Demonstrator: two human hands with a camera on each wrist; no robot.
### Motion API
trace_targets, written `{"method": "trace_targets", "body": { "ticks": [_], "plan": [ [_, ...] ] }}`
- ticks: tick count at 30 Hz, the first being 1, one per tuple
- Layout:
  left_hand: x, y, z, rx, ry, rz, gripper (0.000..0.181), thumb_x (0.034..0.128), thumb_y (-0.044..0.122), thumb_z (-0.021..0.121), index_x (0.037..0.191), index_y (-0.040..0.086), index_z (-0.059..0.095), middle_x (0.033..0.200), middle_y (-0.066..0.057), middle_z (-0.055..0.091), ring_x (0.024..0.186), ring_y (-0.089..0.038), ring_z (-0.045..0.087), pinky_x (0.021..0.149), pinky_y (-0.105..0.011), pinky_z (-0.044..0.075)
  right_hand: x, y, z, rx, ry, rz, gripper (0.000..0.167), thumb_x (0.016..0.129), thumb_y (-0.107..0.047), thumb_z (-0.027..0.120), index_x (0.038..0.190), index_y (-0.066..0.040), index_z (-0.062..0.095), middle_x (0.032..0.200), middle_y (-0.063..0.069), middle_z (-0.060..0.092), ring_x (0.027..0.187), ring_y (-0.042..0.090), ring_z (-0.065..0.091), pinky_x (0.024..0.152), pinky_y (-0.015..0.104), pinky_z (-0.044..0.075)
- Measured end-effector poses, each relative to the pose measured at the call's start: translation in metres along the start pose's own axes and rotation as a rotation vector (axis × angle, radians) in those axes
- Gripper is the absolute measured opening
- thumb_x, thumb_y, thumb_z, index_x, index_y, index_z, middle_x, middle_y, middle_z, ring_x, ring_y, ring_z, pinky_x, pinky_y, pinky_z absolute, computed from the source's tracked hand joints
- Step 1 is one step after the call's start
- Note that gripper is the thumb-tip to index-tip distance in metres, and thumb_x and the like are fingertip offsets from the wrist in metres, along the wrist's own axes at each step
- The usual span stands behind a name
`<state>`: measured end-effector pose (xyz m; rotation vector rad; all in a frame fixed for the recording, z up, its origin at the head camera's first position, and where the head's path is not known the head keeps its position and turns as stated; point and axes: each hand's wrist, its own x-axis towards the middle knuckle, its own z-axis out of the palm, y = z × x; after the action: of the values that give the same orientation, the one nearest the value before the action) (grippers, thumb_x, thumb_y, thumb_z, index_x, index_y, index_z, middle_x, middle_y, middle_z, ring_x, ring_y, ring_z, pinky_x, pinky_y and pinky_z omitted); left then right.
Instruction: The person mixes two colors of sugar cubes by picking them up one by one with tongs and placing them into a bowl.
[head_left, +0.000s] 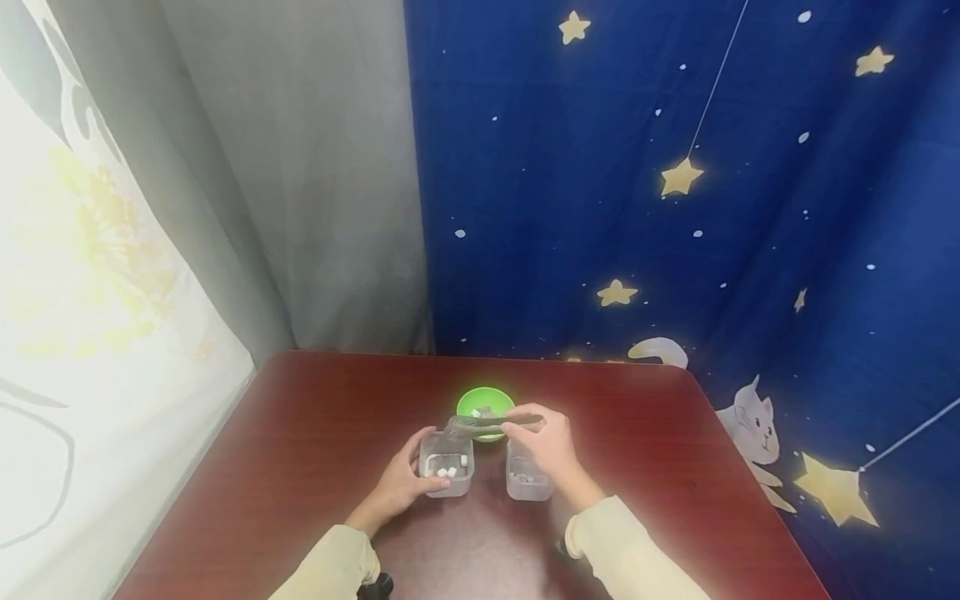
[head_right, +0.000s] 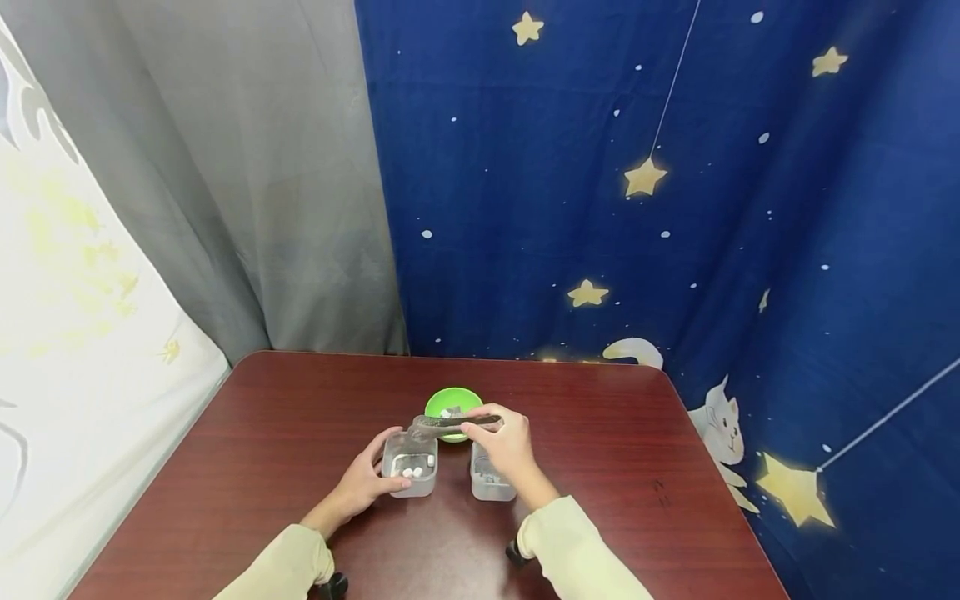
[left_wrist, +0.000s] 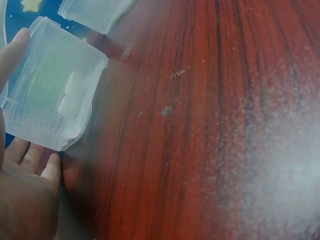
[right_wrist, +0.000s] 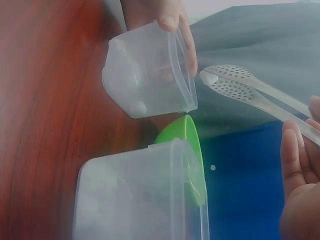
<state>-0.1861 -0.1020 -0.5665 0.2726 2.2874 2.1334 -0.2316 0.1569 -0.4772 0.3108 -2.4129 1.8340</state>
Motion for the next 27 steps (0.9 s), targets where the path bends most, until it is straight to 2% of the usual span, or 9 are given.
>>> {"method": "trace_targets", "body": {
  "ticks": [5,10,16,19,22,27],
  "plan": [
    [0.001,0.002,-0.001,0.021,-0.002,-0.016,0.093,0.0676,-0.002,0.085,0.146,0.002,0.035,0.136,-0.026,0.046,0.119,-0.046,0.050,0.089,-0.050,0.051,0.001,-0.001,-0.006,0.026,0.029,-0.026,0.018,0.077,-0.014,0.082,0.093,-0.010,0.075,0.087,0.006,0.073,0.077,0.021,0.071,0.066,0.030,0.057],
    [0.001,0.002,-0.002,0.033,0.011,-0.039,0.093,0.0668,0.000,0.086,0.146,0.004,0.037,0.136,-0.024,0.046,0.118,-0.045,0.052,0.087,-0.048,0.052,0.000,-0.008,-0.010,0.045,0.046,0.021,0.018,0.078,-0.009,0.081,0.094,-0.005,0.074,0.088,0.009,0.073,0.081,0.024,0.071,0.067,0.030,0.058],
    [0.001,-0.001,-0.001,0.037,-0.004,-0.049,0.093,0.0668,-0.001,0.086,0.146,0.005,0.037,0.137,-0.024,0.046,0.119,-0.044,0.051,0.088,-0.047,0.052,-0.008,-0.031,-0.015,0.060,0.060,0.032,0.018,0.080,-0.002,0.077,0.096,0.004,0.071,0.088,0.014,0.072,0.080,0.027,0.071,0.070,0.043,0.058],
    [0.002,-0.001,-0.001,0.040,-0.001,-0.046,0.093,0.0669,-0.001,0.086,0.146,0.004,0.036,0.137,-0.024,0.046,0.119,-0.044,0.051,0.088,-0.047,0.052,-0.008,-0.032,-0.015,0.072,0.071,0.038,0.019,0.080,-0.002,0.077,0.097,0.003,0.071,0.089,0.014,0.072,0.079,0.026,0.071,0.070,0.046,0.058],
    [0.001,0.001,-0.001,0.033,-0.006,-0.044,0.094,0.0670,-0.002,0.085,0.147,0.004,0.035,0.137,-0.025,0.045,0.120,-0.045,0.050,0.089,-0.048,0.051,-0.007,-0.030,-0.016,0.074,0.082,0.036,0.019,0.080,-0.003,0.077,0.098,0.003,0.071,0.089,0.014,0.072,0.077,0.027,0.071,0.066,0.040,0.059],
    [0.002,0.001,-0.002,0.015,-0.018,-0.045,0.095,0.0673,-0.004,0.085,0.147,0.002,0.033,0.138,-0.026,0.044,0.120,-0.046,0.049,0.089,-0.050,0.050,0.002,0.003,-0.014,0.082,0.121,0.027,0.019,0.078,-0.009,0.080,0.095,-0.005,0.074,0.085,0.011,0.072,0.072,0.026,0.071,0.065,0.045,0.058]
  ]
}}
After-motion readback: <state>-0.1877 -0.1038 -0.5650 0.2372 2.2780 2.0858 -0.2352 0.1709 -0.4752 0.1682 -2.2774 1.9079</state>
